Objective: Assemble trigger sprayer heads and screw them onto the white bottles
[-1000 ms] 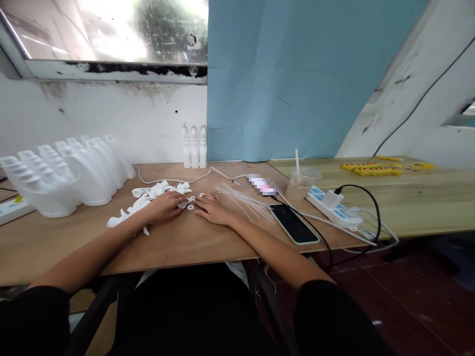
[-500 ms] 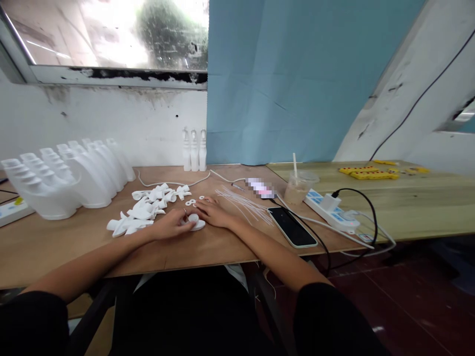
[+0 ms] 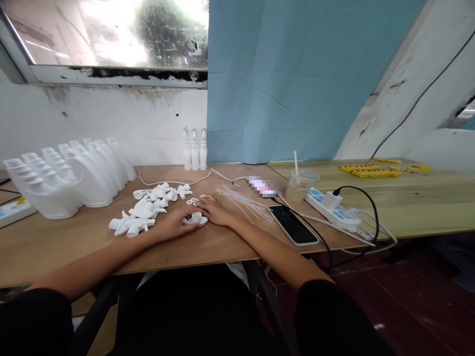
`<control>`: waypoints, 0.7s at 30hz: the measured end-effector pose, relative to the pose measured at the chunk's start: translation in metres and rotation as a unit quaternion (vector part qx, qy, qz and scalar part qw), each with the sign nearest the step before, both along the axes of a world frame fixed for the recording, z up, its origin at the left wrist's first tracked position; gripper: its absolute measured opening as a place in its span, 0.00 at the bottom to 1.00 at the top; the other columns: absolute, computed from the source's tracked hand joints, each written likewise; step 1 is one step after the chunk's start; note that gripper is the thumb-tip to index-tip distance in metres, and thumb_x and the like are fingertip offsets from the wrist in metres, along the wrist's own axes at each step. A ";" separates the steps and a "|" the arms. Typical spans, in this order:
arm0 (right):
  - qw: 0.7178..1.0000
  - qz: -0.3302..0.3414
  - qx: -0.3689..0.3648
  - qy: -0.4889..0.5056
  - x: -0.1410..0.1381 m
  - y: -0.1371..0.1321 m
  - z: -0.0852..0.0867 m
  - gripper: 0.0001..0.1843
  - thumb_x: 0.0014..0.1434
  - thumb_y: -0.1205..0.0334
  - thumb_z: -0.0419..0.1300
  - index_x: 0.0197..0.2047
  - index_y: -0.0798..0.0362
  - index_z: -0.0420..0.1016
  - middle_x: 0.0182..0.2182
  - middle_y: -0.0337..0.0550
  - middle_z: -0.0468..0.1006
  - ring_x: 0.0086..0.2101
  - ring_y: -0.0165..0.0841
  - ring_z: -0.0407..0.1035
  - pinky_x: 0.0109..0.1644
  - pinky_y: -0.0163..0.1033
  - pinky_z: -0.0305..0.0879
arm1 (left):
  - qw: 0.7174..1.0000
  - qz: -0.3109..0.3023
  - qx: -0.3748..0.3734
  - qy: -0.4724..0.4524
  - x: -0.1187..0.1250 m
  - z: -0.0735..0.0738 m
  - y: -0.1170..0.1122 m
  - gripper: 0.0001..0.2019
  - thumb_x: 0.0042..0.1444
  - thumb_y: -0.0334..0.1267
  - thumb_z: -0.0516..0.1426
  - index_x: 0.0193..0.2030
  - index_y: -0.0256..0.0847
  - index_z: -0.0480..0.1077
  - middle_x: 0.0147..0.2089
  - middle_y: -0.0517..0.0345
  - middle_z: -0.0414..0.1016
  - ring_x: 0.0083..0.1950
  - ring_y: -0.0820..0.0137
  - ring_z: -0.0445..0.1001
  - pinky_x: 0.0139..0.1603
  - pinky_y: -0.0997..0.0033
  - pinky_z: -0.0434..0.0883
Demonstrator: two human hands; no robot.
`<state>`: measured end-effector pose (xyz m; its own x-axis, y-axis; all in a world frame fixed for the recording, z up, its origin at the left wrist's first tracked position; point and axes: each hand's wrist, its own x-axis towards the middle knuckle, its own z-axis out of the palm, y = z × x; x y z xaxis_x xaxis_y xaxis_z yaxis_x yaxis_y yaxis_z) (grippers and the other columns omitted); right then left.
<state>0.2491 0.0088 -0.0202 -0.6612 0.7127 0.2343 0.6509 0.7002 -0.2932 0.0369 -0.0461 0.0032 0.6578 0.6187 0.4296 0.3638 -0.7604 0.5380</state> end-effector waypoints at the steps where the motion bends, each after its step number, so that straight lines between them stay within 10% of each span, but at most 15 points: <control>1: 1.000 0.002 0.006 0.015 0.000 0.001 -0.001 0.26 0.69 0.57 0.48 0.68 0.50 0.59 0.65 0.52 0.62 0.63 0.46 0.52 0.63 0.59 0.51 | 1.000 0.006 -0.002 -0.003 0.000 0.000 0.001 0.18 0.59 0.43 0.58 0.55 0.45 0.70 0.53 0.54 0.75 0.48 0.64 0.73 0.49 0.65 0.70; 12: 0.948 -0.066 0.128 0.284 0.002 0.001 0.009 0.08 0.61 0.66 0.57 0.37 0.53 0.79 0.33 0.45 0.79 0.36 0.36 0.71 0.43 0.42 0.68 | 0.986 0.121 -0.092 -0.062 -0.001 -0.007 0.012 0.26 0.51 0.43 0.63 0.57 0.41 0.67 0.38 0.57 0.74 0.40 0.67 0.72 0.43 0.69 0.69; 21: 0.940 0.154 0.190 0.239 -0.008 -0.027 0.027 0.11 0.64 0.67 0.52 0.43 0.51 0.75 0.38 0.48 0.77 0.40 0.36 0.71 0.45 0.43 0.69 | 0.987 0.104 -0.099 -0.074 -0.002 -0.006 0.011 0.28 0.50 0.42 0.65 0.56 0.40 0.63 0.37 0.59 0.74 0.39 0.68 0.72 0.43 0.69 0.68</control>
<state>0.2413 -0.0186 0.0069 -0.5773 0.3108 0.7551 0.2586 0.9467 -0.1920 0.0353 -0.0351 -0.0028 0.4470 0.8153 0.3681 0.4074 -0.5519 0.7276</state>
